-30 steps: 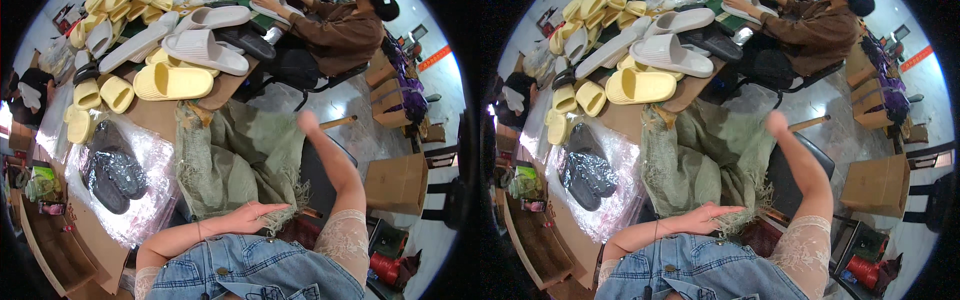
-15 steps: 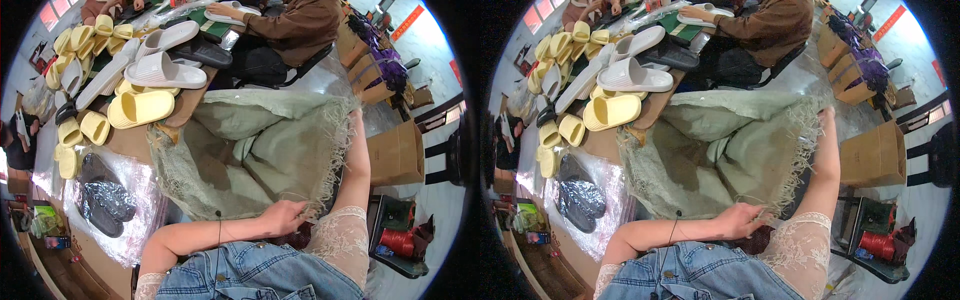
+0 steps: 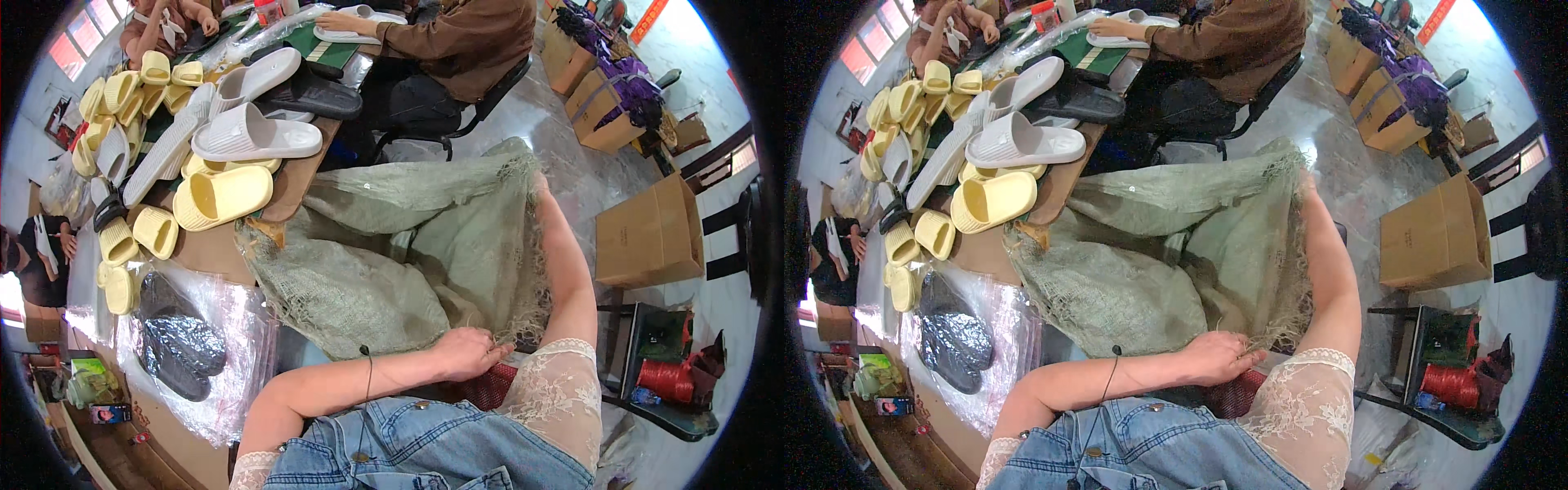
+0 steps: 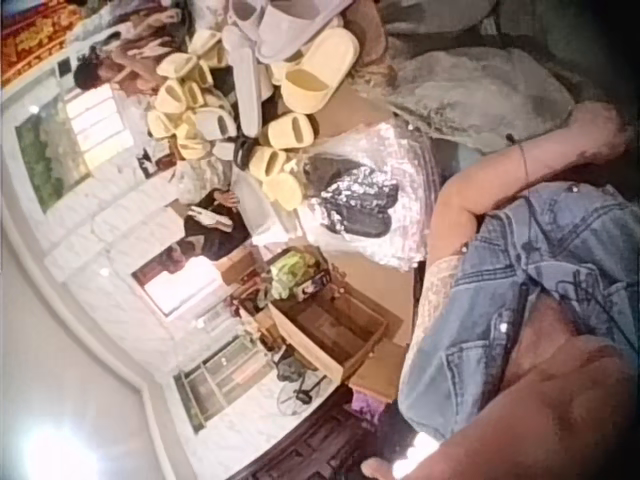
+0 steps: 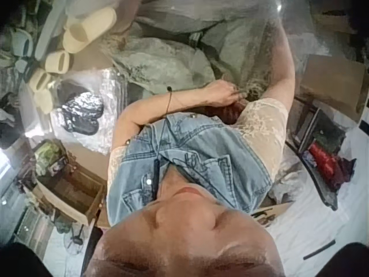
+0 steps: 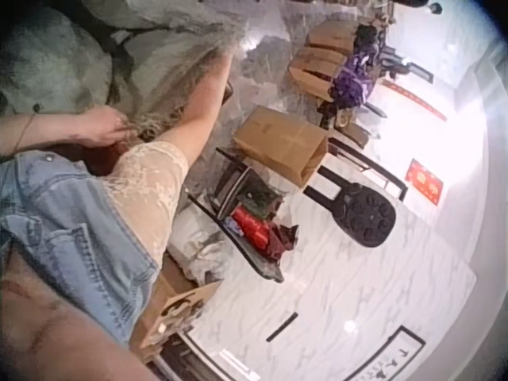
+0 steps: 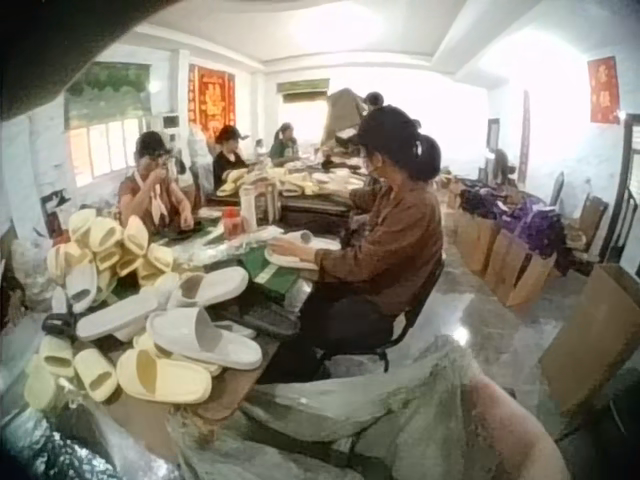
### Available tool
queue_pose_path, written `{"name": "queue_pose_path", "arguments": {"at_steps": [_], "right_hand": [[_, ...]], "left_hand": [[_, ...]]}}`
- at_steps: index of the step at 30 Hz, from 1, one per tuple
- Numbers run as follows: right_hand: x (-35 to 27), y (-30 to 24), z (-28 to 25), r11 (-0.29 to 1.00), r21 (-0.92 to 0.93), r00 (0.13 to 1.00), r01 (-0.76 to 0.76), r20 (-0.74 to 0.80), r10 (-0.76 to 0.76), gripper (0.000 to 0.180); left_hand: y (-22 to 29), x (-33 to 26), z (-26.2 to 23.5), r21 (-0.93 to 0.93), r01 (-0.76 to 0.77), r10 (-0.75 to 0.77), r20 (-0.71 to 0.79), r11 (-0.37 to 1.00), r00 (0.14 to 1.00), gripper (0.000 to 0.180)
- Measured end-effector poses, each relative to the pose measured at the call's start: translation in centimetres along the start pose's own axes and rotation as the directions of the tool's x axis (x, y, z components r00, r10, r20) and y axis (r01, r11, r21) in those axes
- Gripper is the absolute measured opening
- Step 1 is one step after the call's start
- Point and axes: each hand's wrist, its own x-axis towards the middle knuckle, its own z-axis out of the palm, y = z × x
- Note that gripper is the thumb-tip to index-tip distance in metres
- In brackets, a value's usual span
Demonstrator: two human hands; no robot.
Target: The person packs pairs of yellow, white, and black slippers into clear plastic bags. They pick up slippers from a pile, place them into bags, and set the packaged pairs aside. The person also handles a large green sack, placing packaged slippers inside it.
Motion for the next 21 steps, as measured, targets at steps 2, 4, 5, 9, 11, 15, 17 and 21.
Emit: {"name": "queue_pose_path", "arguments": {"at_steps": [2,4,5,9,11,15,17,21], "right_hand": [[0.3,0.2,0.8,0.999,0.032,1.000,0.013,0.010,-0.013,0.035],[0.5,0.2,1.8,0.998,0.054,0.999,0.021,0.031,-0.023,0.036],[0.6,0.1,2.3,0.998,0.057,0.999,0.026,0.041,-0.028,0.036],[0.9,0.2,4.7,0.996,0.077,0.995,0.050,0.088,-0.057,0.038],[1.7,0.0,6.5,0.996,0.051,0.990,0.072,0.121,-0.078,0.039],[4.2,-0.5,8.7,0.958,-0.240,0.974,0.159,0.196,-0.113,0.044],[5.1,-0.7,8.8,0.875,-0.438,0.966,0.208,0.232,-0.114,0.048],[1.3,-0.9,9.7,0.950,-0.298,0.940,-0.098,0.285,0.187,0.057]], "left_hand": [[-0.3,-0.1,0.0,0.014,-0.006,0.006,0.008,1.000,1.000,0.070],[-0.5,0.0,0.1,0.024,0.009,-0.009,0.010,1.000,1.000,0.071],[-0.7,0.1,0.5,0.010,0.010,-0.010,-0.021,1.000,1.000,0.070],[-0.9,0.5,0.8,-0.040,0.044,-0.046,-0.056,0.998,0.997,0.068],[-1.0,0.5,0.7,-0.082,0.074,-0.081,-0.080,0.994,0.994,0.062],[-2.4,0.7,1.0,-0.131,0.118,-0.134,-0.122,0.984,0.984,0.051],[-3.3,0.6,0.9,-0.138,0.085,-0.112,-0.202,0.987,0.973,0.051],[-3.1,0.8,0.0,-0.212,-0.022,-0.078,-0.455,0.977,0.887,0.048]]}}
